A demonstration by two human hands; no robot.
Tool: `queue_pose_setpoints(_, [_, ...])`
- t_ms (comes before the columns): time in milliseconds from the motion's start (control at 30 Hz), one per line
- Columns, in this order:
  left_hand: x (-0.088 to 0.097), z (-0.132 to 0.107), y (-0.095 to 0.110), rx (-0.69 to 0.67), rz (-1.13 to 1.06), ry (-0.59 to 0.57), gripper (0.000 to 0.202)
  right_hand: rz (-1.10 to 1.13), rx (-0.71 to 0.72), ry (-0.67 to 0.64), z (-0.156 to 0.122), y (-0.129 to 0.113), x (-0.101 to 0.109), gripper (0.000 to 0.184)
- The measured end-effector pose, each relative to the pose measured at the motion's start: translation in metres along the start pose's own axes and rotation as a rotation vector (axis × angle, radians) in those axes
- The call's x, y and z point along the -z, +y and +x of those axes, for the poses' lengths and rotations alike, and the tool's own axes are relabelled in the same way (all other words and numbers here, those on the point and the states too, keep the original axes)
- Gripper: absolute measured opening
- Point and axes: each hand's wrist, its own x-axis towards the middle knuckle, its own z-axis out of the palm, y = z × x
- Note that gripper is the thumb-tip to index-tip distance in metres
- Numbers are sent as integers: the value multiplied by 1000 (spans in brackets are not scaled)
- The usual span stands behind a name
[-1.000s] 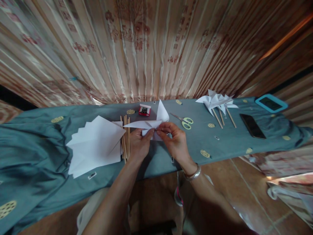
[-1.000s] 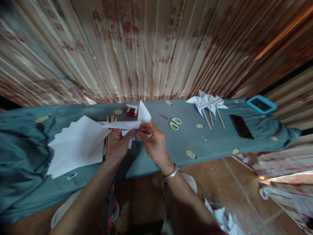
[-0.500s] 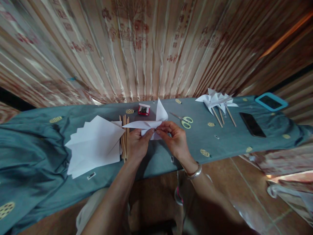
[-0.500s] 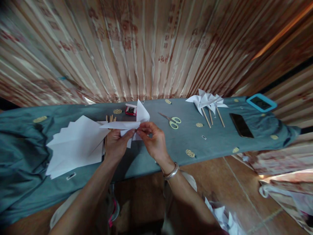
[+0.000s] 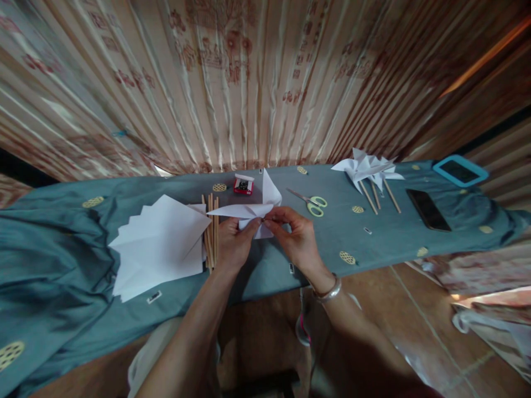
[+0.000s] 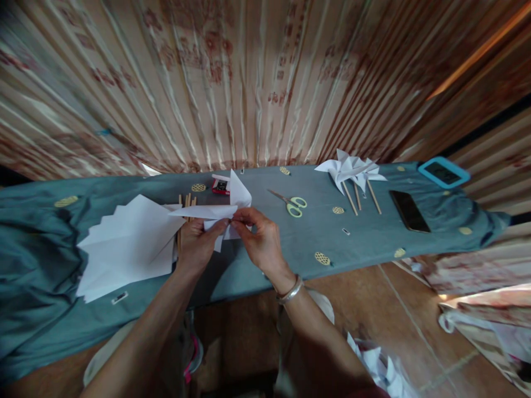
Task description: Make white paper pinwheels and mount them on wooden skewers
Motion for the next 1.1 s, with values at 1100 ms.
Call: queue_pose_setpoints(1100, [-2, -2, -2, 38, -67, 34, 20, -61, 23, 1, -2, 4, -2, 8])
